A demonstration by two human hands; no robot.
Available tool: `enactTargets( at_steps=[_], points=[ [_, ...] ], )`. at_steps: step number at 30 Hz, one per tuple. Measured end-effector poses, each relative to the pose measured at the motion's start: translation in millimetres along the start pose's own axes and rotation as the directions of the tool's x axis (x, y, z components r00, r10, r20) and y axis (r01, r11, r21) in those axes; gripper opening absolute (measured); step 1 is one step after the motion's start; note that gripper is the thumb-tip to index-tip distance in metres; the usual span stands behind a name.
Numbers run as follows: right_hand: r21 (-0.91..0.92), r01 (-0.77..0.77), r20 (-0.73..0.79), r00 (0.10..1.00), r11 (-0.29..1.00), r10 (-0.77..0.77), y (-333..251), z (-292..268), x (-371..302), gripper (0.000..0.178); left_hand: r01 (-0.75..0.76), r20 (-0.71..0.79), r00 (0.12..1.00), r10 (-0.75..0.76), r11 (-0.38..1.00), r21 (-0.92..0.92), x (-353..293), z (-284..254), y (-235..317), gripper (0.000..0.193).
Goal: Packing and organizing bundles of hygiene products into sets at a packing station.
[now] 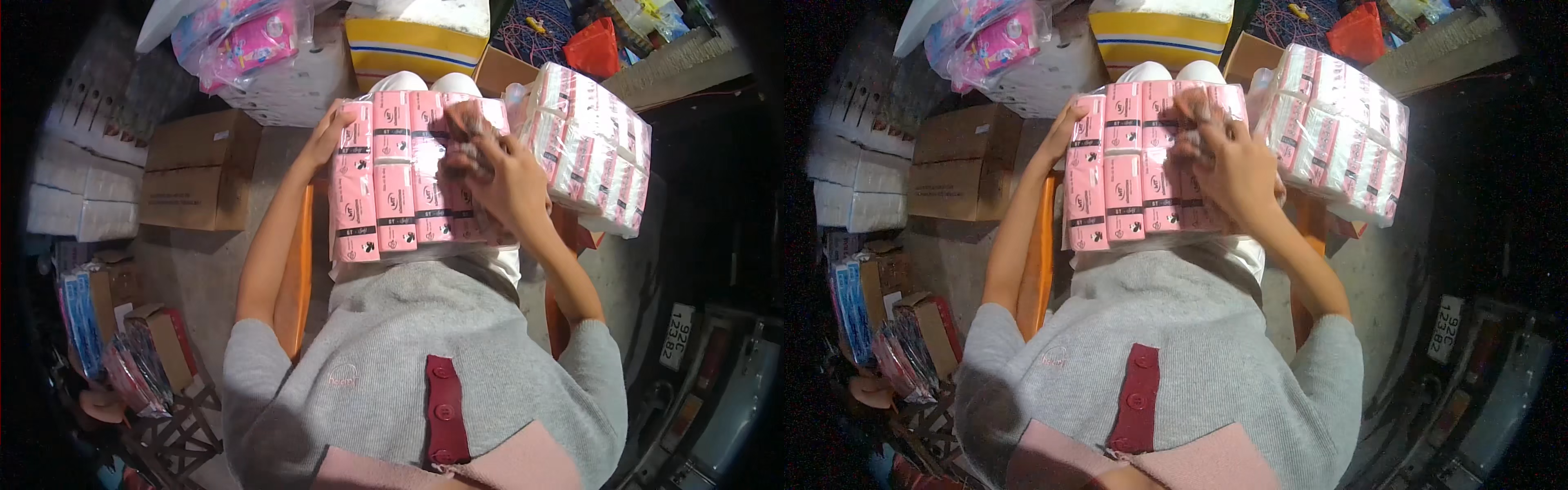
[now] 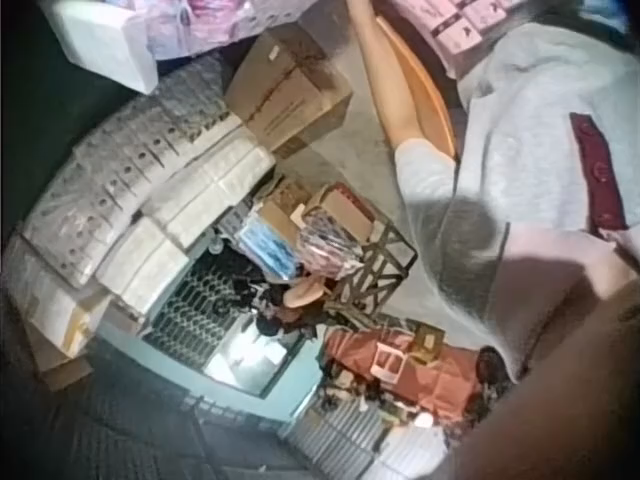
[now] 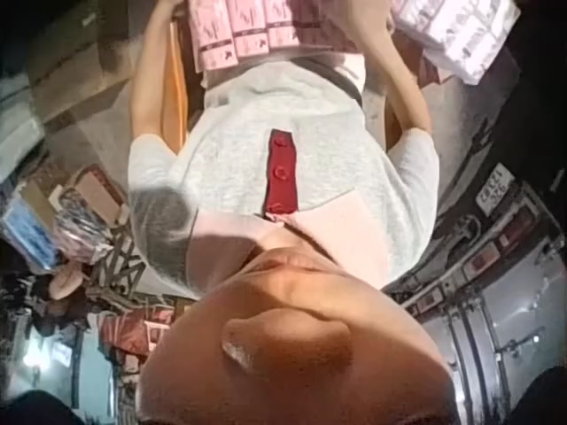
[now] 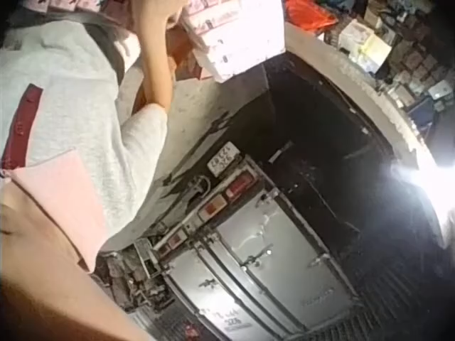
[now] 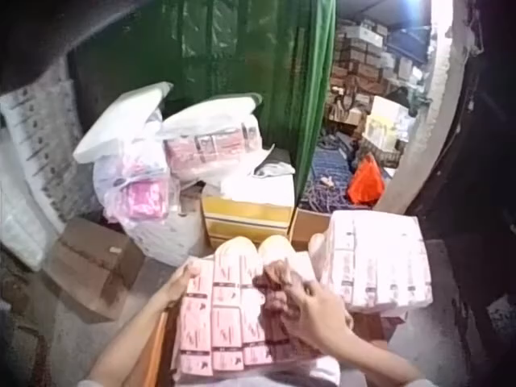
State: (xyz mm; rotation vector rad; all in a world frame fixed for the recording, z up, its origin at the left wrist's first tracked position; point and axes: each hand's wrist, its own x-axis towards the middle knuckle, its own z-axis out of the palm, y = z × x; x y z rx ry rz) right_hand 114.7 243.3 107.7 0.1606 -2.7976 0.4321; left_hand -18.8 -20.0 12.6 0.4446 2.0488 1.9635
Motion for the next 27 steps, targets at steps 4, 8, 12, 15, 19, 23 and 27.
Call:
enactTargets(
  at_steps=[4,8,12,15,19,23,27],
  points=[
    [0.185,0.001,0.219,0.975,0.983,-0.042,-30.5,-20.7,-40.7,0.037,-0.009,-0.015,1.000,0.009,1.000,-0.013,1.9,0.8,-3.4,0.025],
    [0.361,0.299,0.005,0.946,0.883,-0.323,-60.9,-0.9,-37.4,0.042,-0.003,-0.006,1.000,0.003,1.000,-0.021,3.1,1.8,0.4,0.028],
    [0.360,0.178,0.031,0.979,0.916,-0.203,-58.2,22.7,8.5,0.047,0.168,-0.072,0.983,-0.169,0.986,-0.022,1.0,1.0,-3.5,0.051],
    [0.285,0.060,-0.016,0.998,0.957,-0.058,-28.4,36.2,51.1,0.045,-0.078,-0.011,0.997,0.079,0.995,0.061,8.5,-6.4,-14.2,0.044],
    [0.143,-0.037,-0.137,0.989,0.989,0.057,20.1,25.0,54.5,0.041,0.024,-0.028,0.999,-0.024,1.000,0.011,5.0,-1.6,-4.3,0.038],
    [0.067,-0.061,-0.108,0.992,0.996,0.068,21.8,8.1,9.2,0.041,0.013,-0.051,0.999,-0.010,0.998,0.057,1.6,-2.8,-2.5,0.041],
    [0.097,-0.043,0.111,0.993,0.994,0.033,-6.9,-23.6,-31.5,0.042,0.016,-0.085,0.996,-0.016,1.000,0.005,0.3,-0.8,-2.9,0.040]
  ],
)
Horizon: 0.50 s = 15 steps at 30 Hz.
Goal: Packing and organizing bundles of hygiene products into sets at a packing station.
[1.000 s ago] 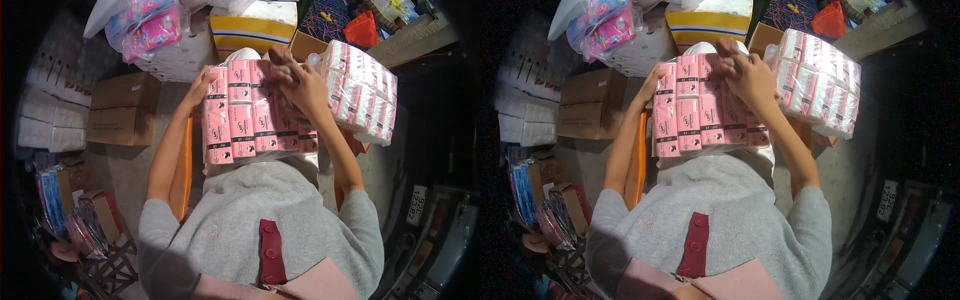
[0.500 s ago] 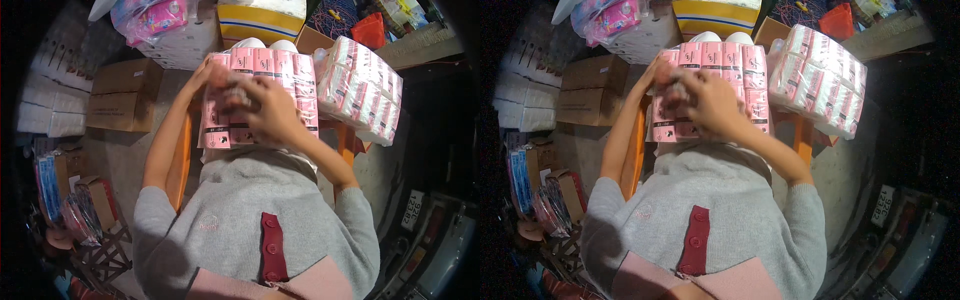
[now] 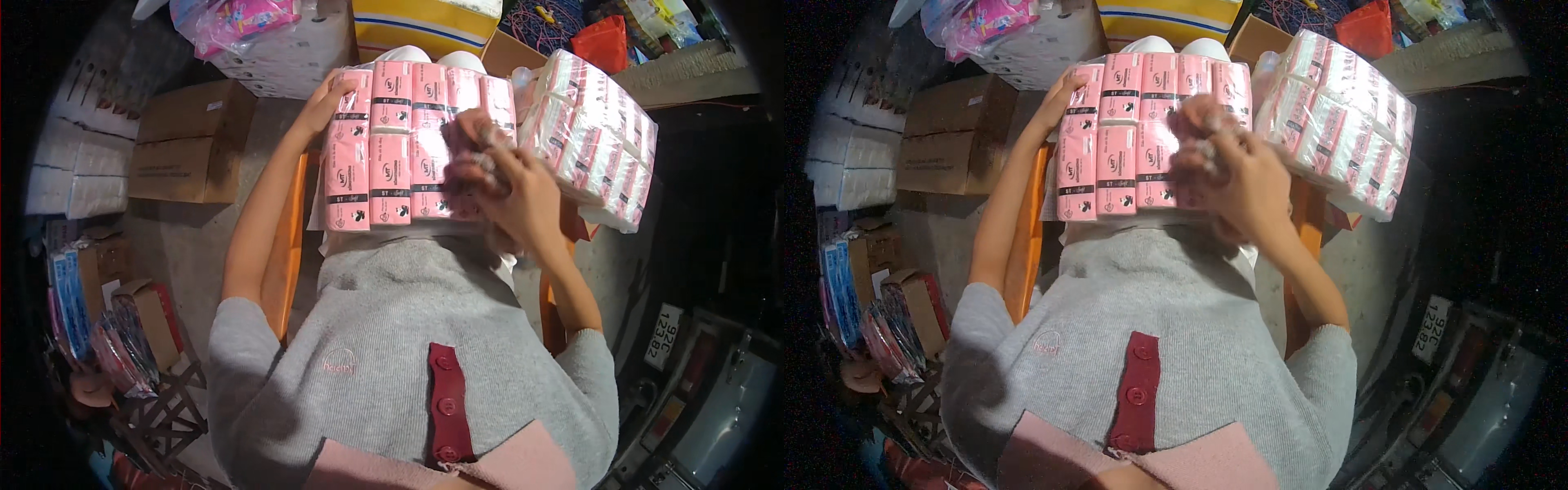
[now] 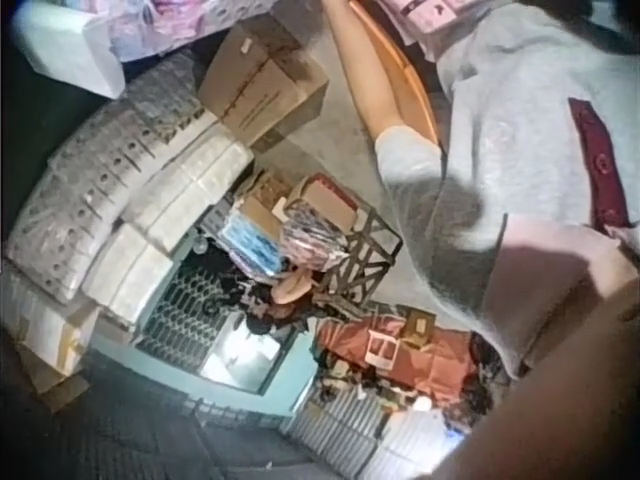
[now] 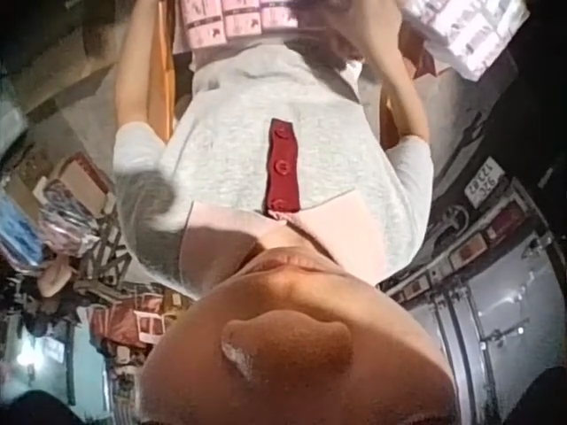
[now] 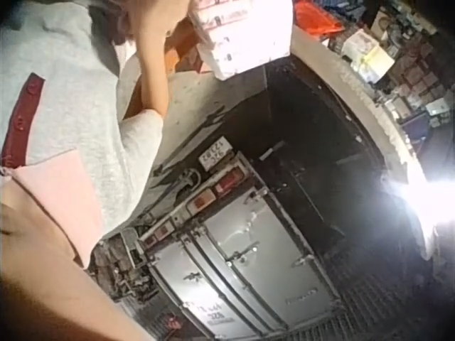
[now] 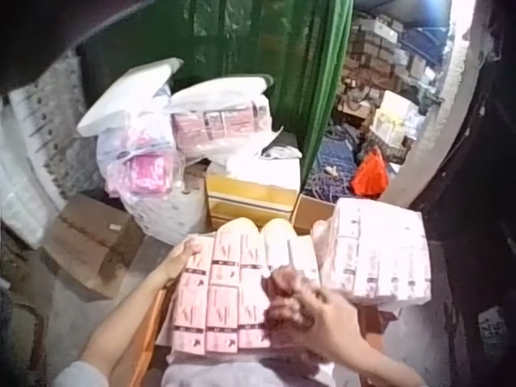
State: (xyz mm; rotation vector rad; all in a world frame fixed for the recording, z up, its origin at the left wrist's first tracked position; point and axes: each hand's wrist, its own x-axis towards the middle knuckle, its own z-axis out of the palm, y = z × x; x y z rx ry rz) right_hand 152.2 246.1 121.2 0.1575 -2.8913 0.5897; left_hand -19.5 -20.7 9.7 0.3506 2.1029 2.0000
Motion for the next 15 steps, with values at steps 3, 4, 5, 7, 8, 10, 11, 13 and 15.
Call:
enactTargets(
  at_steps=[3,4,5,7,8,10,11,13,15],
  points=[
    [0.037,0.160,0.093,0.982,0.986,-0.162,-20.8,2.4,-11.3,0.043,0.022,0.048,0.999,-0.023,1.000,0.019,7.2,-4.6,-6.4,0.040],
    [0.028,0.174,0.141,0.974,0.984,-0.176,-22.9,5.2,-6.2,0.044,0.020,0.048,0.999,-0.021,1.000,0.023,6.6,-4.8,-6.2,0.040],
    [0.031,0.175,0.137,0.975,0.984,-0.177,-21.9,6.4,1.2,0.044,0.043,0.038,0.998,-0.042,0.999,-0.007,5.4,-5.1,-6.2,0.041],
    [0.129,0.225,0.136,0.961,0.966,-0.242,-18.3,8.3,22.6,0.043,0.059,0.030,0.998,-0.058,0.998,-0.034,4.3,-5.2,-5.6,0.041],
    [0.111,0.208,0.079,0.973,0.972,-0.217,-16.5,14.1,33.8,0.043,0.064,0.026,0.998,-0.063,0.998,-0.028,3.5,-4.1,-4.9,0.042],
    [0.066,0.198,-0.041,0.980,0.978,-0.195,-0.7,35.0,60.0,0.044,0.061,0.019,0.998,-0.060,0.998,-0.033,3.4,-3.9,-4.8,0.045],
    [0.022,0.175,-0.154,0.973,0.984,-0.170,5.8,41.2,72.3,0.046,0.060,0.025,0.998,-0.059,0.998,-0.030,2.1,-1.0,0.0,0.045],
    [-0.027,0.099,-0.187,0.977,0.995,-0.102,19.5,42.2,92.8,0.050,0.116,0.003,0.993,-0.116,0.991,-0.060,-2.2,3.3,8.3,0.047],
    [-0.013,0.048,-0.222,0.974,0.999,-0.050,29.6,42.7,100.1,0.051,0.112,0.011,0.994,-0.111,0.993,-0.040,-2.7,3.9,11.8,0.048]
  ],
)
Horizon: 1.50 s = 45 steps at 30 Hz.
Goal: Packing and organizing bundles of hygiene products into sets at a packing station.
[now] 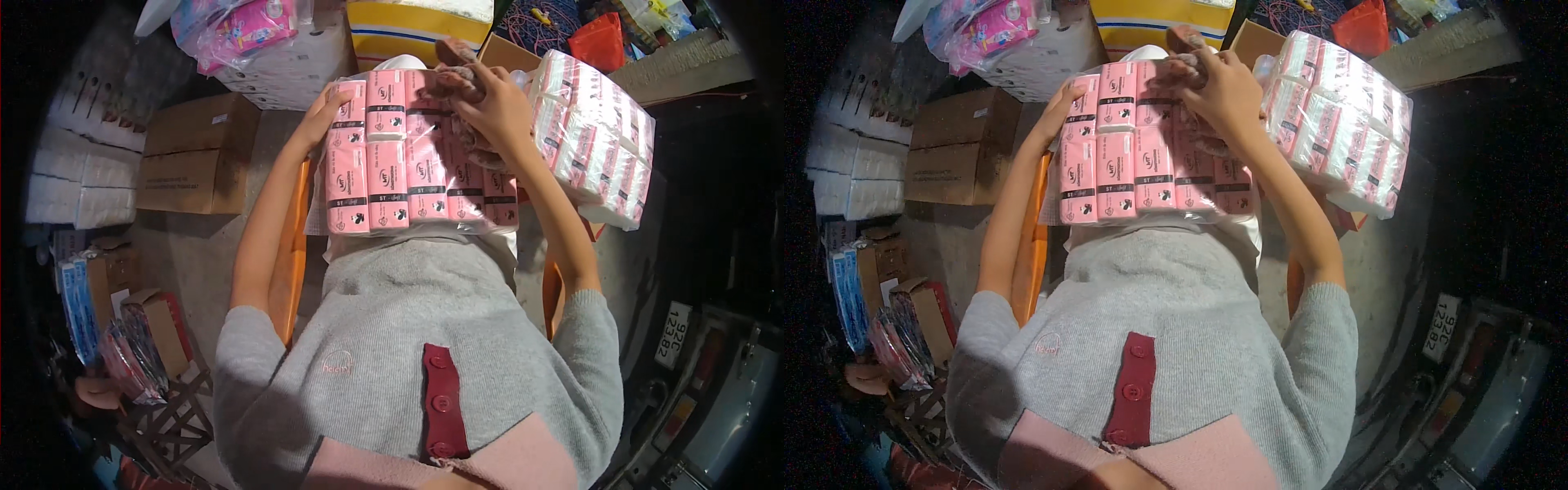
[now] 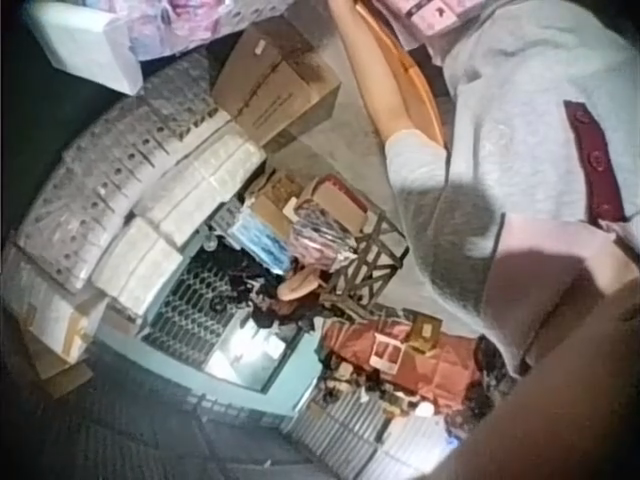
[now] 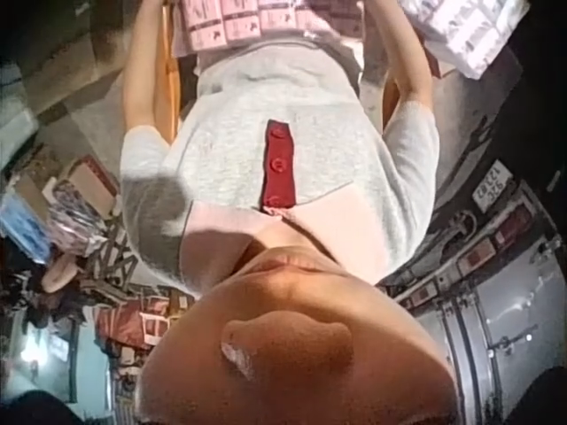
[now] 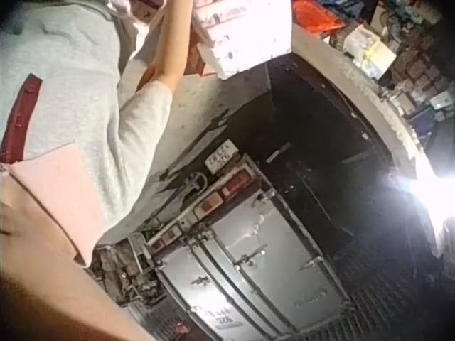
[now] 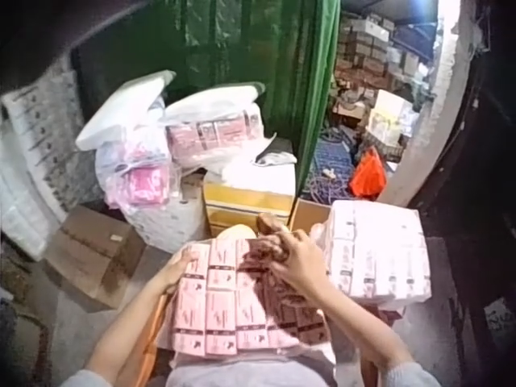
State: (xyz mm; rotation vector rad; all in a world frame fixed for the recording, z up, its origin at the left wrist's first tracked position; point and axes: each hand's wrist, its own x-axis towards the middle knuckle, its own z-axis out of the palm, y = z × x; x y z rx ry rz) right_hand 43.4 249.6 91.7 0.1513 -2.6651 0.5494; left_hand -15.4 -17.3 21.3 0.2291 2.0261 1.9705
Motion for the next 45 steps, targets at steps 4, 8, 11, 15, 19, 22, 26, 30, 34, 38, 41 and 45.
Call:
enactTargets(
  at_steps=[4,8,11,15,19,22,26,30,34,38,41,45],
  points=[
    [-0.030,-0.067,-0.019,0.998,0.997,0.067,7.1,-5.4,-1.4,0.051,0.030,0.006,1.000,-0.030,0.999,-0.010,-2.9,-0.1,2.7,0.048],
    [-0.057,-0.215,0.201,0.954,0.975,0.222,3.9,-33.1,-16.6,0.056,-0.013,-0.034,0.999,0.014,0.999,0.039,-2.4,-1.5,-3.6,0.047],
    [-0.113,-0.144,0.211,0.963,0.983,0.165,-6.3,-52.6,-51.9,0.058,0.004,-0.010,1.000,-0.003,0.992,0.123,8.5,-11.3,-17.7,0.058],
    [-0.037,-0.120,0.290,0.949,0.992,0.125,-20.9,-77.7,-104.3,0.055,0.025,0.030,0.999,-0.028,0.995,0.095,15.2,-18.1,-32.7,0.061],
    [0.082,-0.093,0.268,0.961,0.992,0.068,-29.6,-79.3,-125.5,0.047,0.045,0.074,0.996,-0.047,0.999,0.031,18.8,-21.2,-35.8,0.060],
    [0.141,0.043,0.154,0.986,0.989,-0.065,-27.9,-61.6,-111.7,0.047,0.142,0.152,0.980,-0.126,0.984,-0.104,19.3,-21.3,-34.1,0.059],
    [0.119,0.117,0.072,0.989,0.986,-0.126,-25.4,-31.2,-64.7,0.047,0.135,0.158,0.981,-0.111,0.980,-0.146,20.0,-23.7,-41.0,0.059],
    [0.000,0.012,-0.064,0.998,1.000,-0.012,-15.2,7.7,2.2,0.050,0.064,0.042,0.997,-0.062,0.997,-0.051,8.1,-9.0,-21.7,0.060],
    [-0.134,0.021,-0.141,0.989,0.991,-0.040,11.7,39.3,42.3,0.056,0.011,0.001,1.000,-0.011,1.000,-0.005,0.3,1.5,-6.4,0.058],
    [-0.010,0.198,0.027,0.980,0.980,-0.198,4.7,31.8,26.9,0.061,0.054,0.006,0.999,-0.054,0.999,-0.007,-0.3,-4.6,-10.5,0.058],
    [-0.042,0.358,-0.063,0.931,0.933,-0.360,-8.9,12.3,-3.7,0.052,0.017,0.043,0.999,-0.016,1.000,-0.006,4.7,-10.4,-15.9,0.058],
    [0.058,0.383,-0.065,0.923,0.922,-0.380,-28.1,-10.3,-44.0,0.048,0.040,0.021,0.999,-0.041,0.999,0.027,2.5,-6.4,-10.7,0.059]
  ],
)
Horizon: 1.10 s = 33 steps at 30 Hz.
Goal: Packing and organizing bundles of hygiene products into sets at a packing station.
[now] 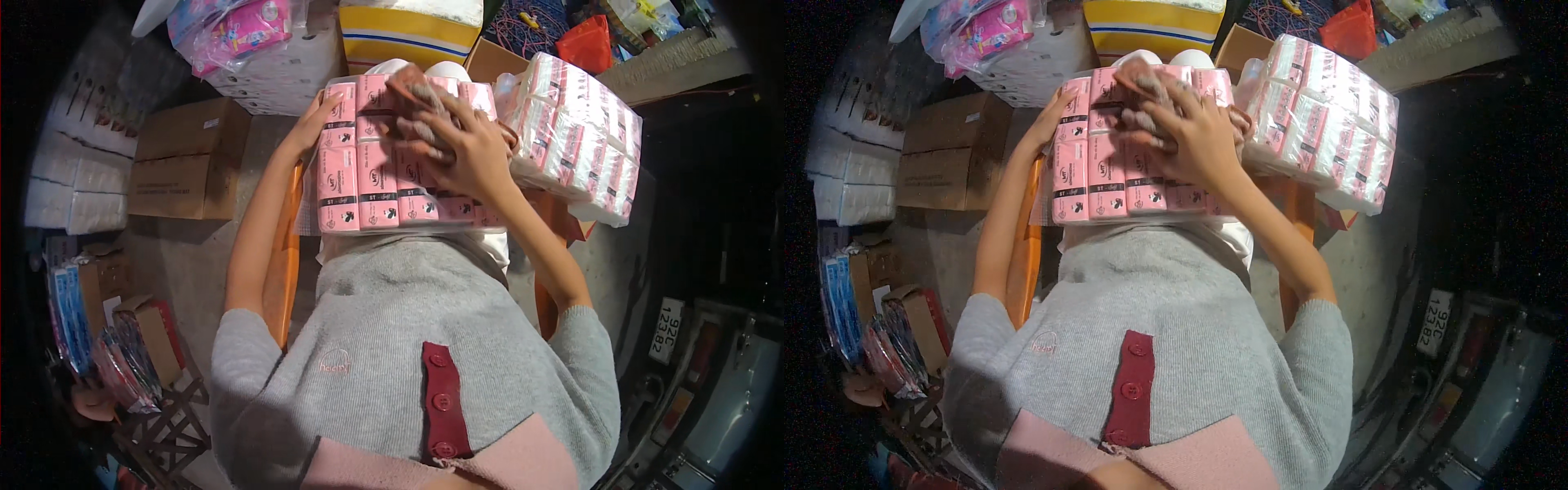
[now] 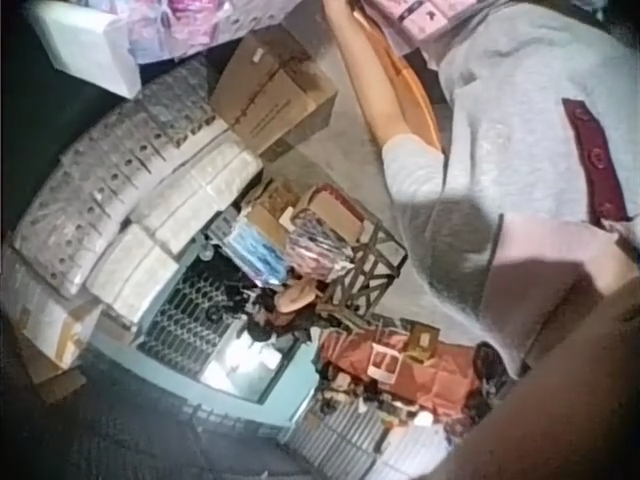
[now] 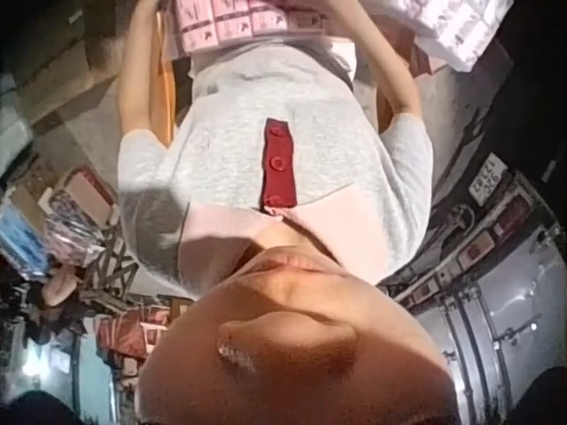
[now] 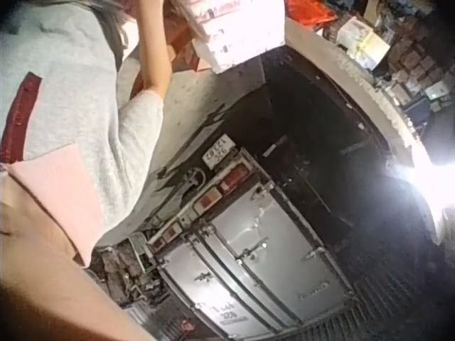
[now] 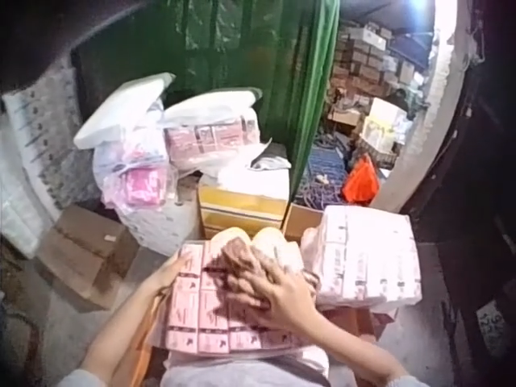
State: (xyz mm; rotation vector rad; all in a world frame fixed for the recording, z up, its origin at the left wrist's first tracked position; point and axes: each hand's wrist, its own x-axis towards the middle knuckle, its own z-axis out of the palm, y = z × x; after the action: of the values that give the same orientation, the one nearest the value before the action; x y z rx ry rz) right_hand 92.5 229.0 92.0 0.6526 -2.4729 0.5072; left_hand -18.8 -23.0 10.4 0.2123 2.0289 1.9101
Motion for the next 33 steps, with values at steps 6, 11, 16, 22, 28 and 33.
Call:
enactTargets(
  at_steps=[6,11,16,22,28,33],
  points=[
    [0.094,0.028,0.239,0.970,0.995,-0.050,-31.3,-40.3,-37.0,0.048,-0.002,0.014,1.000,0.003,0.999,-0.054,-1.7,1.1,-0.2,0.059],
    [0.042,-0.119,0.092,0.989,0.992,0.115,-3.6,-17.0,-19.5,0.032,0.001,0.009,1.000,0.000,0.997,-0.081,-9.9,2.5,8.0,0.057],
    [-0.091,-0.283,-0.076,0.958,0.955,0.277,54.9,26.6,45.9,0.033,-0.027,-0.015,1.000,0.026,0.997,-0.066,-5.4,5.8,5.2,0.055],
    [-0.162,-0.364,-0.195,0.923,0.917,0.332,67.1,56.7,62.3,0.031,0.037,-0.025,0.999,-0.040,0.995,-0.097,-7.3,10.8,9.6,0.056],
    [0.060,-0.138,0.004,0.990,0.989,0.138,-20.8,9.1,12.2,0.030,0.005,-0.001,1.000,-0.005,0.995,-0.097,-4.5,1.7,2.6,0.055],
    [0.209,-0.083,0.271,0.962,0.974,0.024,-79.9,-33.4,-26.9,0.037,-0.035,-0.002,0.999,0.035,0.997,-0.066,6.9,-1.8,-7.1,0.052]
  ],
)
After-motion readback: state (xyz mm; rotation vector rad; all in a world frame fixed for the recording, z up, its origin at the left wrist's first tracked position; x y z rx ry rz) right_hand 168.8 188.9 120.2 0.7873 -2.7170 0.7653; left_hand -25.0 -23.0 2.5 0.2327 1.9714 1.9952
